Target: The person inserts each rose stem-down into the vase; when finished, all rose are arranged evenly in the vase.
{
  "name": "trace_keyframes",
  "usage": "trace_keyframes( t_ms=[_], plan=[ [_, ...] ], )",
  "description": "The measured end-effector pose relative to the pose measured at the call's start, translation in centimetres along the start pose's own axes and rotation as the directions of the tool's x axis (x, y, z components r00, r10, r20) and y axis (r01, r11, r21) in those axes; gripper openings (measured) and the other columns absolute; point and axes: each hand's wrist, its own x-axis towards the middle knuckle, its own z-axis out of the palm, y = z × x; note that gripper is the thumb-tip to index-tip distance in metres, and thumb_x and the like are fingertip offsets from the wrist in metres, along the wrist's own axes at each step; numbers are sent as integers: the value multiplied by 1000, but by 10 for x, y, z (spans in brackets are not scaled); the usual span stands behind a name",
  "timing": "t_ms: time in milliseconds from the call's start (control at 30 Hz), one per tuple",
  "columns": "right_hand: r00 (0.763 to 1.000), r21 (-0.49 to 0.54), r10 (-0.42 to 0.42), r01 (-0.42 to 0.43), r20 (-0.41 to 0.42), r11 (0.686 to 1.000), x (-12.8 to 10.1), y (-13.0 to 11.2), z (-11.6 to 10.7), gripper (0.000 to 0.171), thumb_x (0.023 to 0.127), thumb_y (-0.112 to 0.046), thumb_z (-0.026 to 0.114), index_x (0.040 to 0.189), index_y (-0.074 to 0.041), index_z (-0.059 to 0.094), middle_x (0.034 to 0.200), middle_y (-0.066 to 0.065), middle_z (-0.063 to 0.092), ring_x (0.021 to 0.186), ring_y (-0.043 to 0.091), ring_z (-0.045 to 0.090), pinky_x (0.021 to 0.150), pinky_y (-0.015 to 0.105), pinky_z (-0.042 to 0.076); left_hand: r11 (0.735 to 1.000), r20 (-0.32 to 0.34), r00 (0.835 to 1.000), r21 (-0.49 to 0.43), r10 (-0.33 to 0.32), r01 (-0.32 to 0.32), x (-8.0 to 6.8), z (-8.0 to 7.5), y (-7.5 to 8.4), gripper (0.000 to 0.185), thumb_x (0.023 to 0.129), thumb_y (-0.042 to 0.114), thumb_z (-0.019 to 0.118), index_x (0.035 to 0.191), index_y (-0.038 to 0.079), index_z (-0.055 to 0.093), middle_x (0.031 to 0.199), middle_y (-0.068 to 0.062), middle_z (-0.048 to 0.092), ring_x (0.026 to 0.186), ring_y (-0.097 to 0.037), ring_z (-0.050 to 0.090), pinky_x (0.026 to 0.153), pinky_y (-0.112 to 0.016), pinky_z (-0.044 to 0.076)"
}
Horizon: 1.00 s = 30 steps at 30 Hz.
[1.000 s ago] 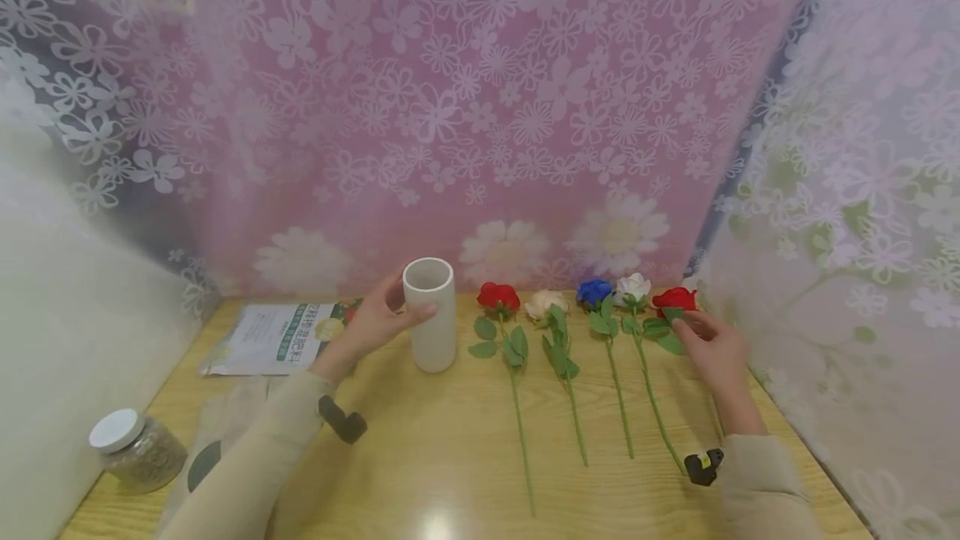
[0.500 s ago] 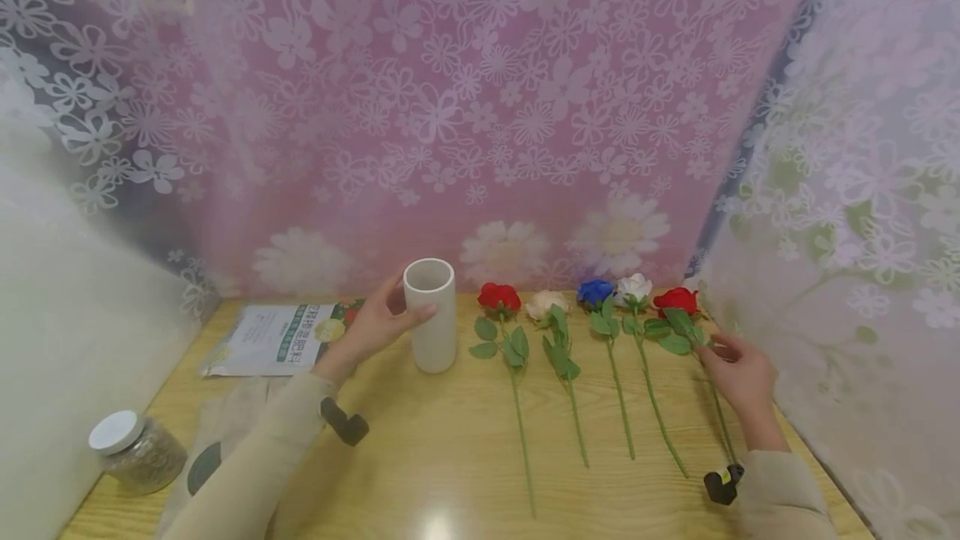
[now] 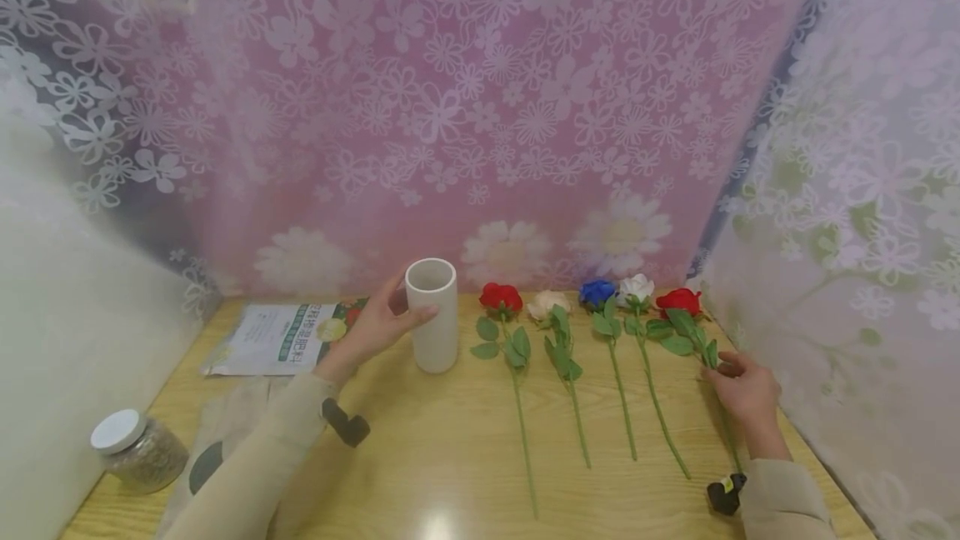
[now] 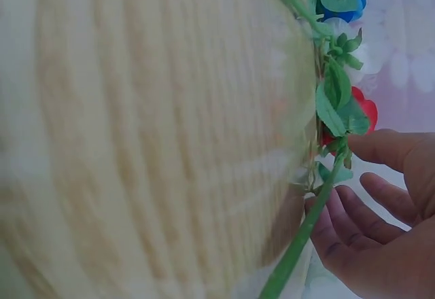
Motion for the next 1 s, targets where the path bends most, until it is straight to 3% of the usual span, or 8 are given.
trace_keyframes(
  t_ms=[67,167,233,300,400,667,867,1000],
  plan=[
    [1000,-14,13,-13,11,1000,1,2,0,56,101,-23,69,139,16,55,122,39,67,70,-7,55,60,19,49,1000,4,1000,5,-1,1,0,0,0,81,98,5,75,165,24,33,150,-15,60,137,-36,60,117,-61,45],
    [999,-41,23,-22,29,999,3,2,0,57,101,-24,70,139,16,55,122,39,67,79,24,70,63,23,51,1000,8,1000,7,-4,4,0,0,0,81,98,5,74,165,24,33,151,-14,59,138,-36,59,117,-61,45],
    [999,-51,27,-25,41,998,2,2,-1,58,100,-24,71,139,16,55,123,38,67,94,45,70,65,26,51,1000,9,1000,9,-11,11,0,0,0,81,98,6,74,165,24,32,151,-14,58,139,-36,58,118,-61,44],
    [998,-60,37,-33,57,998,2,1,-1,59,98,-23,72,139,16,54,123,38,67,107,54,64,68,28,51,1000,9,1000,13,-23,22,-1,-1,0,82,99,7,74,166,24,31,153,-14,58,140,-36,58,119,-62,43],
    [995,-60,55,-50,81,997,1,2,-2,61,96,-22,74,138,16,54,123,37,67,112,56,61,70,32,51,999,10,999,20,-39,39,-2,-1,0,83,99,10,75,166,24,29,154,-13,56,141,-36,57,120,-63,41],
    [996,-86,8,0,90,996,9,13,-1,53,90,-15,75,127,20,60,109,35,72,89,45,68,68,35,54,1000,15,1000,19,-16,16,-1,-1,0,81,99,6,73,165,26,31,153,-14,57,140,-37,58,119,-62,43],
    [995,-118,55,-45,86,992,11,11,-2,50,93,-21,71,125,17,64,117,37,69,111,61,58,91,63,53,999,8,1000,33,-27,26,0,-3,-1,81,99,9,74,166,25,31,154,-12,57,140,-36,58,119,-60,43],
    [992,-138,61,-46,114,989,9,7,-5,46,98,-23,66,125,14,66,127,41,62,115,62,54,95,66,50,999,13,1000,27,-21,20,1,-2,-1,80,99,8,74,166,23,31,153,-13,58,140,-37,58,119,-61,43]
  ],
)
